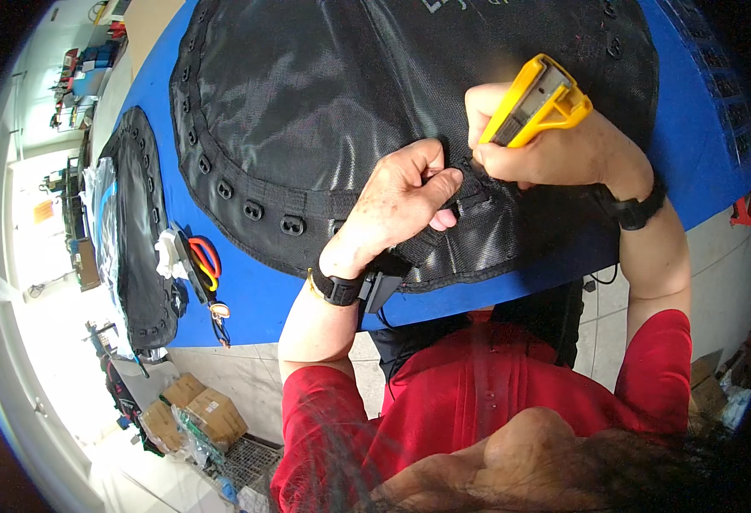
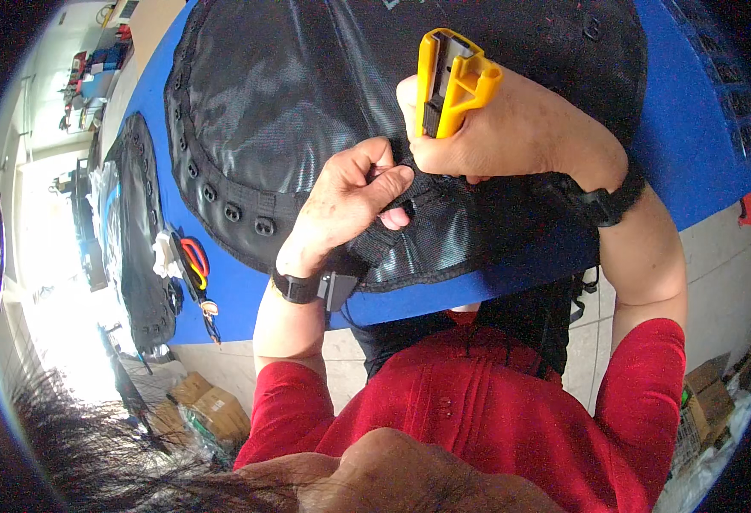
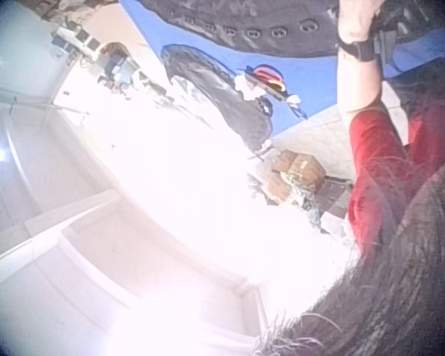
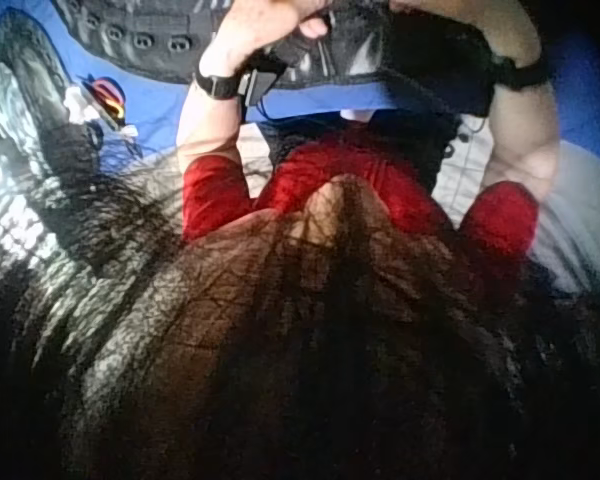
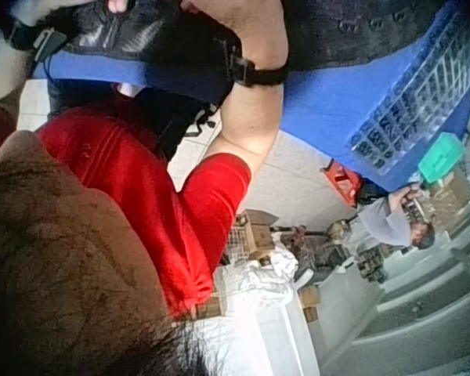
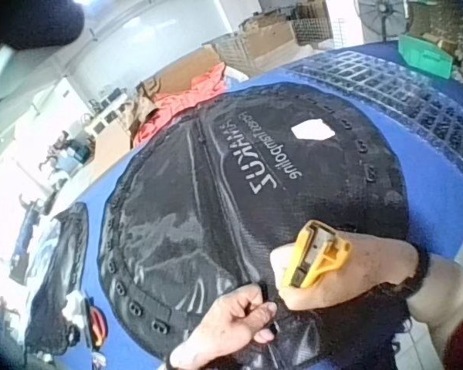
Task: Assembling or repairing a black mesh product using a utility knife and a manual stapler.
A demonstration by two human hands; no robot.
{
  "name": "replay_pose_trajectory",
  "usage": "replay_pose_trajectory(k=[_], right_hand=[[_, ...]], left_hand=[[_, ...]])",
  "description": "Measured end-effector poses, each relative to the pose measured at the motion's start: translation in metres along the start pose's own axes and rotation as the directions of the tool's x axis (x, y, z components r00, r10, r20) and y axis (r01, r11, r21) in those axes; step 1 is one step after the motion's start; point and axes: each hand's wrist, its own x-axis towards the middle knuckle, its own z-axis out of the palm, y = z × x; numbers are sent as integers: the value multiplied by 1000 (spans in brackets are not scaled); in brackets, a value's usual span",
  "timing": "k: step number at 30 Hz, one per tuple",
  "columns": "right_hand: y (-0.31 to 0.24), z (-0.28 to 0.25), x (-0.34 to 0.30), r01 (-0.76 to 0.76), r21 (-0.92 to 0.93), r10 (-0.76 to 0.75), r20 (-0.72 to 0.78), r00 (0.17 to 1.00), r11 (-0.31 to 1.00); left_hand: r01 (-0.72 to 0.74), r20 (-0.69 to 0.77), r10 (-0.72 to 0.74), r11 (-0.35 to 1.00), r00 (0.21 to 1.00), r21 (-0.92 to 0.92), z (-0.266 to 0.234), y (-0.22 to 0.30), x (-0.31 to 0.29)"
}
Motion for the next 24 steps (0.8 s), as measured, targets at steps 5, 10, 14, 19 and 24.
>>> replay_pose_trajectory(k=[5,10,14,19,24], right_hand=[[-6,-2,-3,-186,220,181,45,982,958],[-2,-4,-3,-103,158,97,48,994,982],[1,-7,-3,129,-94,-122,72,990,987],[-4,-6,0,28,0,-28,23,999,1000],[-13,-8,-10,-280,340,225,193,955,898]], left_hand=[[-17,-1,17,1000,1000,-2,0,0,0],[0,-12,0,1000,1000,9,0,0,0],[-5,-11,5,1000,1000,14,0,0,0],[-8,-10,8,1000,1000,-4,0,-1,0],[-16,-11,16,1000,1000,1,0,0,0]])
